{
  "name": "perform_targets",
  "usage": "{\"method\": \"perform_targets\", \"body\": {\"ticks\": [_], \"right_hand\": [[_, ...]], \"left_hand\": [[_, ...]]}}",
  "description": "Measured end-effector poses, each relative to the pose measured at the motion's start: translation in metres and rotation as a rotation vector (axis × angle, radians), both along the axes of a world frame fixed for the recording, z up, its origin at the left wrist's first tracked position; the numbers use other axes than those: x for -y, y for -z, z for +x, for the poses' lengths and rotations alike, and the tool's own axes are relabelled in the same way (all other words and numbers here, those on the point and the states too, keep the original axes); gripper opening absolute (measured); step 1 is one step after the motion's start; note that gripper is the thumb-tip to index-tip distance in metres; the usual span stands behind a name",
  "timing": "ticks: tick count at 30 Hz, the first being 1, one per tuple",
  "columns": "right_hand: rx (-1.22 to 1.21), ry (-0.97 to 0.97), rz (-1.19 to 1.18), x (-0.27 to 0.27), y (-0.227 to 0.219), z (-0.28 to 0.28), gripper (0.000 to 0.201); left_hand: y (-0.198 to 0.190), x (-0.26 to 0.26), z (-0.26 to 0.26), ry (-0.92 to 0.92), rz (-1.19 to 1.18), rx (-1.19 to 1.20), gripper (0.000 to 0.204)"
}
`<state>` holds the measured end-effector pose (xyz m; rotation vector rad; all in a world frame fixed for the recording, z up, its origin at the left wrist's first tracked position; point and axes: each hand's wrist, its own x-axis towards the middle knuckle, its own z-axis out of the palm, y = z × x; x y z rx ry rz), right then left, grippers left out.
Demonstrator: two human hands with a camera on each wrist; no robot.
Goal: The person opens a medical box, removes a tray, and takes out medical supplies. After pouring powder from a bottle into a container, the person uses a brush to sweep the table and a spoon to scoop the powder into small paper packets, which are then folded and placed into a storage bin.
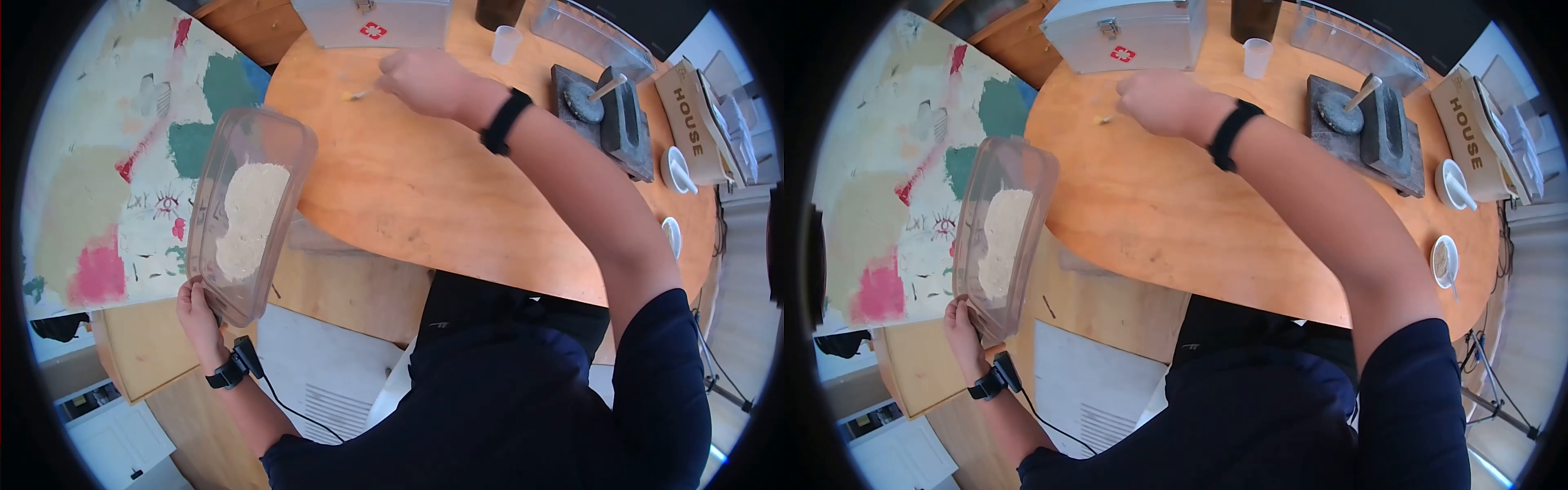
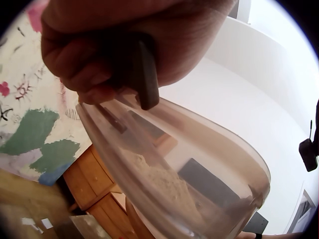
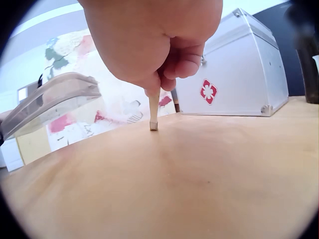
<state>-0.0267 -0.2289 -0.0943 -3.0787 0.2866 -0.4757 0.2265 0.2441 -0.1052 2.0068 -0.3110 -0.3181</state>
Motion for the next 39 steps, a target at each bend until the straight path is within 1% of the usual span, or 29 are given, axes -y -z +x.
{"method": "perform_targets", "body": {"ticks": [2, 3, 5, 7, 9, 10, 11, 13, 15, 16, 17, 18, 19, 21, 22, 24, 25, 27, 29, 31, 33, 35, 37, 39], "right_hand": [[0.042, -0.211, -0.081, -0.007, -0.003, -0.034, 0.015], [0.012, -0.209, -0.072, -0.016, -0.011, -0.057, 0.014], [-0.049, -0.181, -0.019, -0.037, -0.033, -0.108, 0.012], [-0.096, -0.151, 0.017, -0.049, -0.048, -0.141, 0.011], [0.050, -0.057, 0.041, -0.055, -0.054, -0.164, 0.011], [0.083, 0.013, -0.003, -0.053, -0.054, -0.168, 0.016], [0.085, 0.038, -0.003, -0.050, -0.051, -0.169, 0.016], [0.192, 0.168, -0.105, -0.038, -0.037, -0.166, 0.017], [0.197, 0.170, -0.112, -0.032, -0.022, -0.173, 0.019], [0.127, 0.134, -0.072, -0.035, -0.017, -0.178, 0.018], [0.057, 0.092, -0.030, -0.040, -0.016, -0.179, 0.018], [0.080, 0.072, 0.017, -0.051, -0.021, -0.184, 0.015], [0.080, 0.063, 0.020, -0.057, -0.026, -0.188, 0.015], [0.177, 0.127, 0.022, -0.061, -0.031, -0.199, 0.010], [0.216, 0.161, -0.041, -0.056, -0.031, -0.200, 0.010], [0.214, 0.228, -0.063, -0.041, -0.023, -0.201, 0.011], [0.209, 0.275, -0.082, -0.036, -0.018, -0.202, 0.013], [0.179, 0.258, -0.063, -0.041, -0.017, -0.205, 0.015], [0.133, 0.093, 0.052, -0.060, -0.020, -0.208, 0.016], [0.138, 0.082, 0.075, -0.064, -0.021, -0.209, 0.017], [0.176, 0.176, -0.028, -0.056, -0.026, -0.210, 0.017], [0.214, 0.191, -0.053, -0.035, -0.017, -0.198, 0.016], [0.246, 0.194, -0.080, -0.031, -0.011, -0.197, 0.015], [0.090, 0.092, -0.034, -0.042, -0.010, -0.197, 0.014]], "left_hand": [[-0.001, 0.003, -0.007, 0.001, 0.026, 0.009, 0.021], [0.002, 0.003, -0.008, -0.015, 0.021, -0.006, 0.021], [0.009, 0.005, -0.010, 0.024, 0.038, 0.060, 0.021], [0.006, 0.008, -0.011, -0.001, 0.021, 0.036, 0.021], [0.009, 0.016, -0.006, -0.001, 0.006, 0.024, 0.021], [0.010, 0.017, -0.004, -0.001, -0.016, 0.010, 0.020], [0.010, 0.018, -0.001, 0.000, -0.037, -0.001, 0.020], [0.011, 0.025, -0.001, 0.024, -0.053, 0.012, 0.021], [0.010, 0.033, -0.005, 0.000, -0.071, 0.007, 0.021], [0.008, 0.035, -0.008, 0.005, -0.072, 0.006, 0.021], [0.005, 0.036, -0.010, 0.041, -0.073, 0.000, 0.021], [0.003, 0.034, -0.012, 0.072, -0.074, -0.005, 0.021], [0.003, 0.029, -0.011, 0.063, -0.071, -0.005, 0.021], [0.001, 0.025, -0.007, 0.133, -0.039, -0.051, 0.021], [0.000, 0.027, -0.008, 0.142, -0.038, -0.047, 0.021], [0.001, 0.034, -0.012, 0.096, -0.049, -0.049, 0.020], [0.003, 0.036, -0.011, 0.107, -0.053, -0.046, 0.020], [0.005, 0.036, -0.009, 0.113, -0.076, -0.034, 0.020], [0.004, 0.035, -0.010, 0.105, -0.086, -0.030, 0.019], [0.002, 0.033, -0.017, 0.099, -0.091, -0.024, 0.019], [-0.004, 0.038, -0.020, 0.110, -0.067, -0.034, 0.018], [-0.004, 0.044, -0.022, 0.113, -0.080, -0.036, 0.018], [-0.002, 0.045, -0.022, 0.104, -0.097, -0.044, 0.017], [0.000, 0.042, -0.019, 0.124, -0.085, -0.043, 0.017]]}}
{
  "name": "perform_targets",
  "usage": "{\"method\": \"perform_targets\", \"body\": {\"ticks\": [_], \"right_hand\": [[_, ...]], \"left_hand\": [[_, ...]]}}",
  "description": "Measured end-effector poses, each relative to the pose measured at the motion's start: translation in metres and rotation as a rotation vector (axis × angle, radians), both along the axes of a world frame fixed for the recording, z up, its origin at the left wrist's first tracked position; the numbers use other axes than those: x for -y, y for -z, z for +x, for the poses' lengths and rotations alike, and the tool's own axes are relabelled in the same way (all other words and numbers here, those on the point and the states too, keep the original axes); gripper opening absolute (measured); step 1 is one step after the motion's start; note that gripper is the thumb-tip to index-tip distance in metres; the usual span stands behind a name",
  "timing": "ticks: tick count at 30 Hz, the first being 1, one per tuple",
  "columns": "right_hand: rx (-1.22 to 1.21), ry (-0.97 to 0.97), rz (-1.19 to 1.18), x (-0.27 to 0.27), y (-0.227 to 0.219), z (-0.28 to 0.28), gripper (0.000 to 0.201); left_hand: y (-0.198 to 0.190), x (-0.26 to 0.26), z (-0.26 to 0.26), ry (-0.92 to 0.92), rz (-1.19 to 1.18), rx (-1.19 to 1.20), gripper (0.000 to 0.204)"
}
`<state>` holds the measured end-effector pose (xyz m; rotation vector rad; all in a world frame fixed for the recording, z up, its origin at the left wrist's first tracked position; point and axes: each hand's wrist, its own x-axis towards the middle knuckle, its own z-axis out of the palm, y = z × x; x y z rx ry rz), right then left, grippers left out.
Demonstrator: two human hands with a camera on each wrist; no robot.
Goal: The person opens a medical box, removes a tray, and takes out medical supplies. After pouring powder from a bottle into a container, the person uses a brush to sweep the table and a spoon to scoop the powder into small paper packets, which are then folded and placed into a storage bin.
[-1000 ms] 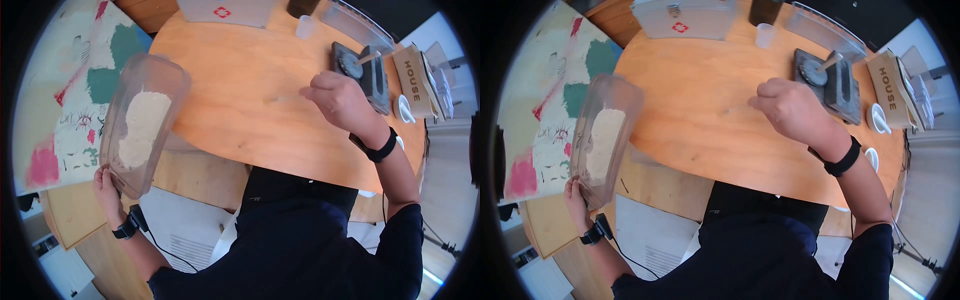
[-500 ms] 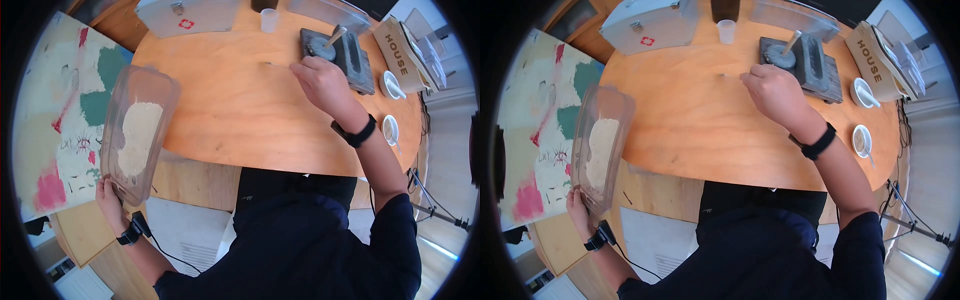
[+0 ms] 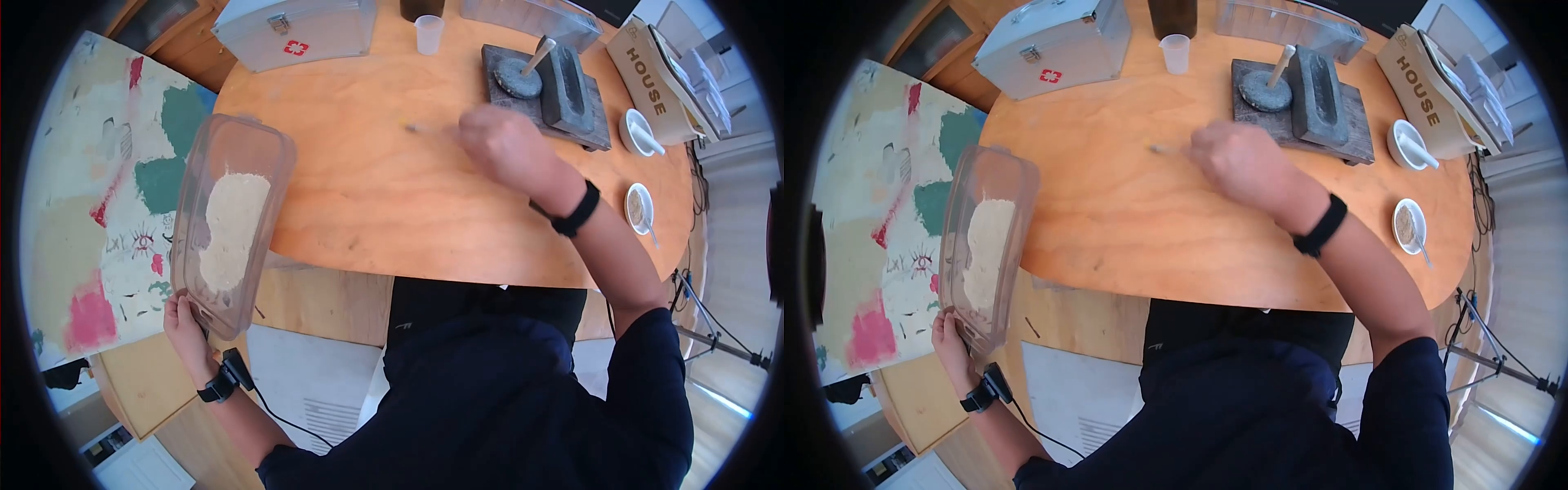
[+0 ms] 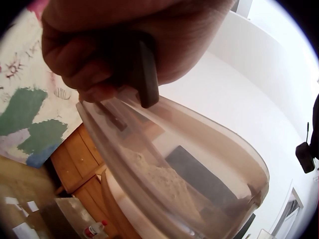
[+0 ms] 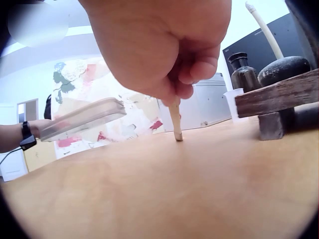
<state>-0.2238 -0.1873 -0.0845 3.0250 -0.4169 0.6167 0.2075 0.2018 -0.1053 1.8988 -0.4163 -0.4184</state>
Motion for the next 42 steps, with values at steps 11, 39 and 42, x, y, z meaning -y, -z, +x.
{"method": "perform_targets", "body": {"ticks": [11, 39, 42], "right_hand": [[0.044, 0.226, 0.021, -0.043, -0.004, -0.049, 0.018], [0.205, 0.155, 0.440, -0.122, 0.021, 0.034, 0.009], [0.315, 0.294, 0.537, -0.115, 0.010, 0.022, 0.011]], "left_hand": [[0.005, 0.005, 0.003, -0.010, 0.033, 0.012, 0.018], [-0.003, -0.001, 0.002, -0.050, 0.013, 0.054, 0.018], [-0.003, -0.009, 0.003, -0.074, -0.002, 0.039, 0.018]]}}
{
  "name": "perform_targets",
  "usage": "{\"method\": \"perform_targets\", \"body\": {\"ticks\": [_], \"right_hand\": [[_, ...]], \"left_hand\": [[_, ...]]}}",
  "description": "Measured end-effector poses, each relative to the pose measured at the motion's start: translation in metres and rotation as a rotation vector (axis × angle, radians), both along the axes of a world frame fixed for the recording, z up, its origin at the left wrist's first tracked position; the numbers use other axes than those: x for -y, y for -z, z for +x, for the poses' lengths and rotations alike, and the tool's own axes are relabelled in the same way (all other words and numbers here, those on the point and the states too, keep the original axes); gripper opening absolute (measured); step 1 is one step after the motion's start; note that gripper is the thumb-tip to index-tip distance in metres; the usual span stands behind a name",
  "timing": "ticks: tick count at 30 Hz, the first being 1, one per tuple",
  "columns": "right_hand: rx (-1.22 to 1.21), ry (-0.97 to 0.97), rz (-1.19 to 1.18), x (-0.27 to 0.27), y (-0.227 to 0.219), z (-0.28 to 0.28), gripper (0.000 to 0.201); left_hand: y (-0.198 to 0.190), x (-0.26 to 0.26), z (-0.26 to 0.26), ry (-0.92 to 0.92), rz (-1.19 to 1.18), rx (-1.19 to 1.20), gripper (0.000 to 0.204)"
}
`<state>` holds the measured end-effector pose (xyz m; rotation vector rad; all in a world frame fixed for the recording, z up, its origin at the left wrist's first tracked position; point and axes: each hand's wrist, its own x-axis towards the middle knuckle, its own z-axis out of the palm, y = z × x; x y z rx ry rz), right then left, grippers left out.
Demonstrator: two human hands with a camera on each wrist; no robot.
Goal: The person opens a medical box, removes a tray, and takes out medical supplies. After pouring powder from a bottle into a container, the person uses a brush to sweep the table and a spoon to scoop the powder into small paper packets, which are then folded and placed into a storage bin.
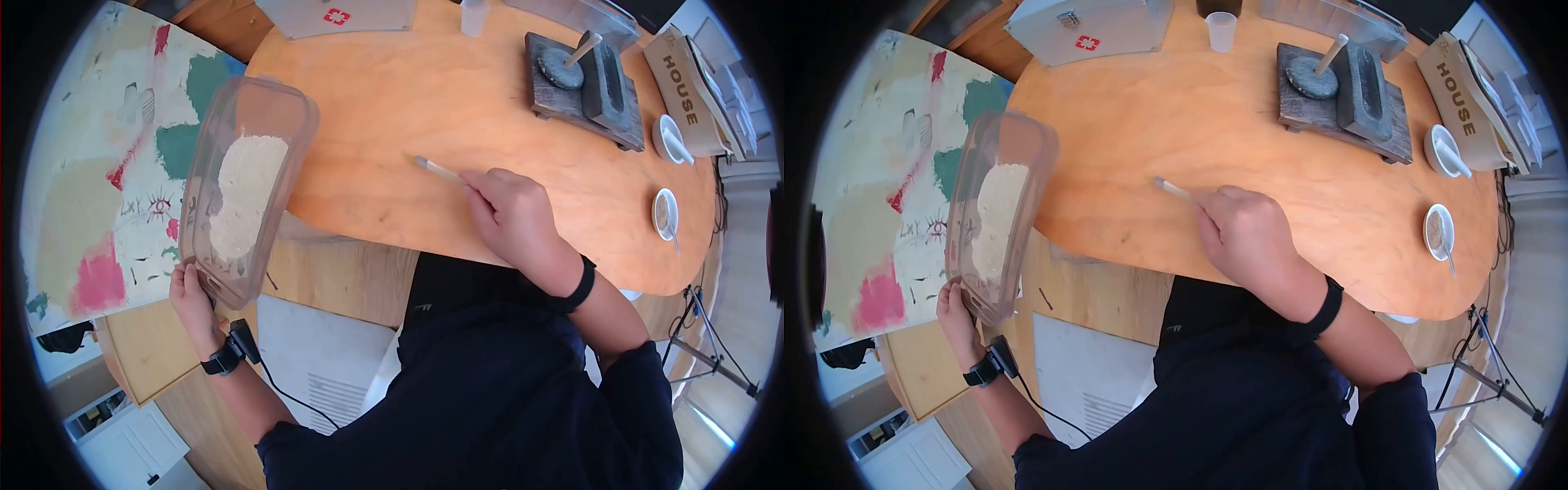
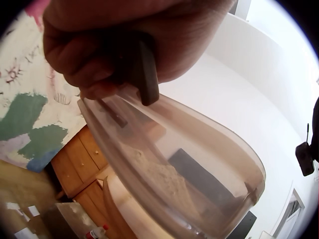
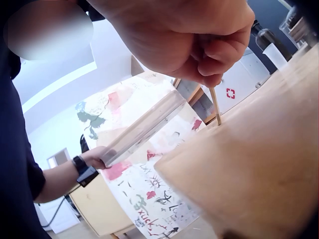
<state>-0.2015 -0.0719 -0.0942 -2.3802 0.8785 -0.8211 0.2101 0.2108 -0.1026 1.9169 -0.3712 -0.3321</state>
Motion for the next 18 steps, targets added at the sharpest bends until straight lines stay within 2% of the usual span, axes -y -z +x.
{"method": "perform_targets", "body": {"ticks": [4, 6, 8, 10, 12, 13, 16, 17, 18], "right_hand": [[-0.013, -0.174, -0.018, -0.019, 0.001, 0.003, 0.011], [-0.047, -0.193, -0.052, -0.013, 0.003, -0.002, 0.011], [-0.062, 0.029, -0.041, -0.006, 0.002, -0.010, 0.013], [-0.093, 0.040, 0.024, -0.010, -0.005, -0.016, 0.014], [-0.030, -0.184, -0.020, -0.020, -0.010, -0.014, 0.015], [-0.014, -0.217, -0.023, -0.025, -0.009, -0.011, 0.016], [-0.093, -0.118, -0.104, -0.013, 0.001, -0.015, 0.018], [-0.045, -0.031, -0.094, -0.007, 0.002, -0.017, 0.019], [-0.045, -0.037, -0.093, -0.005, -0.002, -0.022, 0.019]], "left_hand": [[0.008, 0.000, 0.006, -0.018, -0.047, -0.024, 0.018], [0.004, 0.004, 0.002, -0.013, -0.034, -0.015, 0.018], [0.002, 0.003, 0.001, -0.018, -0.020, -0.008, 0.018], [0.003, 0.003, 0.003, 0.026, -0.017, -0.021, 0.019], [0.007, 0.004, 0.008, 0.036, -0.023, -0.027, 0.019], [0.008, 0.005, 0.010, 0.037, -0.032, -0.029, 0.019], [0.005, 0.011, 0.005, 0.017, -0.028, -0.019, 0.019], [0.004, 0.009, 0.006, 0.012, -0.027, -0.020, 0.019], [0.004, 0.007, 0.007, 0.030, -0.030, -0.021, 0.020]]}}
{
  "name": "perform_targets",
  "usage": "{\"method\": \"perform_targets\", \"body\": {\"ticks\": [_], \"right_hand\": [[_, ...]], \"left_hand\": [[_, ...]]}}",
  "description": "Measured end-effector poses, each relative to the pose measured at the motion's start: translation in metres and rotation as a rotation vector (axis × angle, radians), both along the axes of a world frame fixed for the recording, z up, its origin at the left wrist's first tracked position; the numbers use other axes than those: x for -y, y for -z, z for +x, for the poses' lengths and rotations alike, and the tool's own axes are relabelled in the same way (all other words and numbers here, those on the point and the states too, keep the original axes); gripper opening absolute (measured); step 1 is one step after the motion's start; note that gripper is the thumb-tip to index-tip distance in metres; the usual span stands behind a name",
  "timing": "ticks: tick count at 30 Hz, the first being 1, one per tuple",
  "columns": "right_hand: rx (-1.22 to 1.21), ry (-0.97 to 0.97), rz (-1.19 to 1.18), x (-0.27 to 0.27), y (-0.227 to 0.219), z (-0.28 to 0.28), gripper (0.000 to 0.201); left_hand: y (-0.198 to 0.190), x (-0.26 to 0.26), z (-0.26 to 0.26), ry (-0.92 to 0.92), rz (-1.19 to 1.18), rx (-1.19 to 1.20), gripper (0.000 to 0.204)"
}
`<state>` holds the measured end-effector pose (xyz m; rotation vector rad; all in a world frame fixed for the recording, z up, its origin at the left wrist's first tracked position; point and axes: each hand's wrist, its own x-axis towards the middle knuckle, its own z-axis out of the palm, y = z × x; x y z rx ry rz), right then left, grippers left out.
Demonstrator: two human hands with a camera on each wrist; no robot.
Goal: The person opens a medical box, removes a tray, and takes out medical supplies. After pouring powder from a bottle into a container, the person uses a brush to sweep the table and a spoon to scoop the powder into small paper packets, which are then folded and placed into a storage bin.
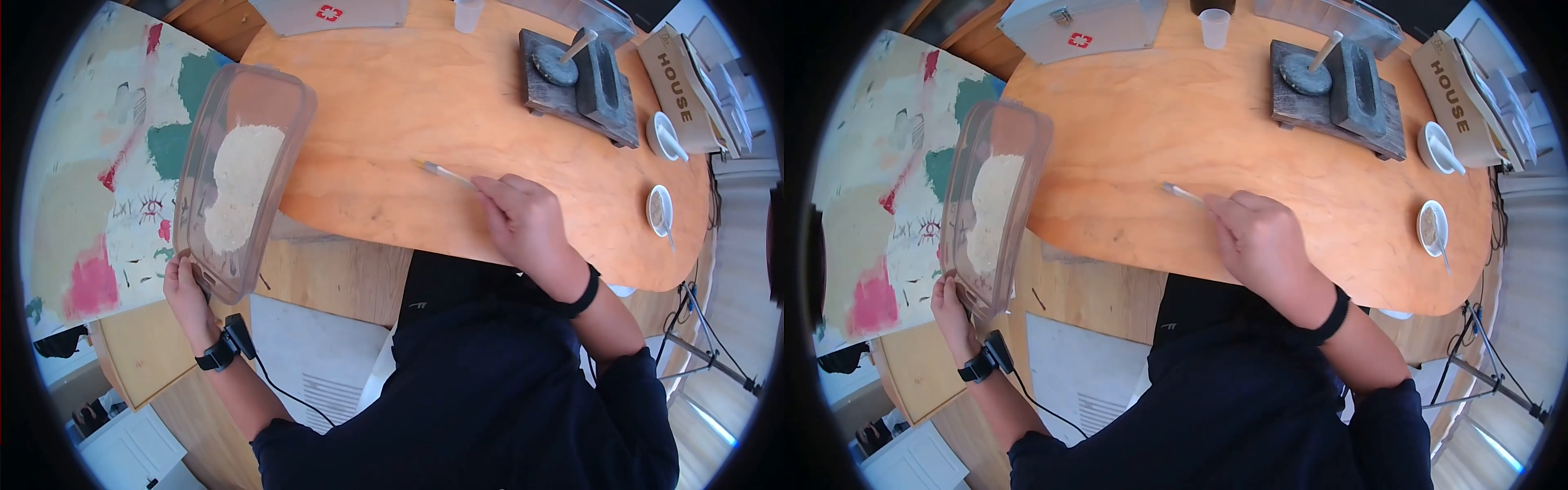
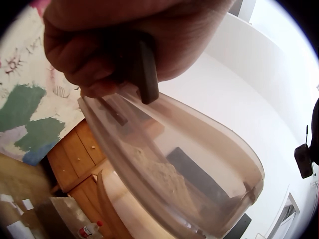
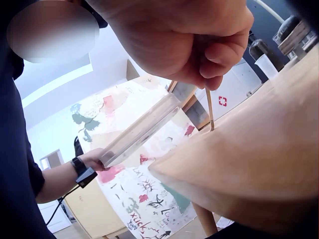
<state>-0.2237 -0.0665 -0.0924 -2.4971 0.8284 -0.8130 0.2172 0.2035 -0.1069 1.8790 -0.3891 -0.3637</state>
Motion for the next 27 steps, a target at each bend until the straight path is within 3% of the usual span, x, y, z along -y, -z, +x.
{"method": "perform_targets", "body": {"ticks": [3, 7, 9, 10, 13, 18, 21, 23, 27], "right_hand": [[-0.077, -0.159, 0.127, -0.007, -0.016, -0.020, 0.020], [-0.096, -0.154, 0.157, -0.009, -0.013, -0.033, 0.016], [-0.100, 0.057, 0.156, -0.003, -0.012, -0.028, 0.016], [-0.093, 0.045, 0.160, -0.004, -0.012, -0.021, 0.016], [0.029, -0.191, 0.098, -0.018, -0.006, 0.011, 0.017], [-0.057, -0.072, 0.039, -0.006, 0.009, 0.034, 0.010], [0.029, -0.019, 0.160, -0.010, 0.004, 0.042, 0.008], [0.049, -0.227, 0.090, -0.018, 0.002, 0.066, 0.020], [0.112, -0.310, 0.063, -0.028, 0.015, 0.108, 0.025]], "left_hand": [[0.001, -0.001, 0.003, 0.009, 0.011, 0.008, 0.020], [0.000, 0.005, -0.002, -0.016, -0.006, 0.021, 0.020], [-0.005, 0.005, -0.003, 0.002, 0.006, 0.003, 0.020], [-0.008, 0.005, -0.004, 0.034, 0.019, -0.011, 0.020], [-0.012, 0.008, -0.004, 0.042, 0.016, -0.009, 0.020], [-0.013, 0.012, -0.011, -0.045, -0.012, 0.017, 0.020], [-0.011, 0.002, -0.004, -0.022, -0.012, 0.009, 0.020], [-0.008, 0.001, 0.000, -0.010, -0.027, 0.004, 0.020], [-0.011, 0.010, -0.010, -0.034, -0.044, -0.003, 0.020]]}}
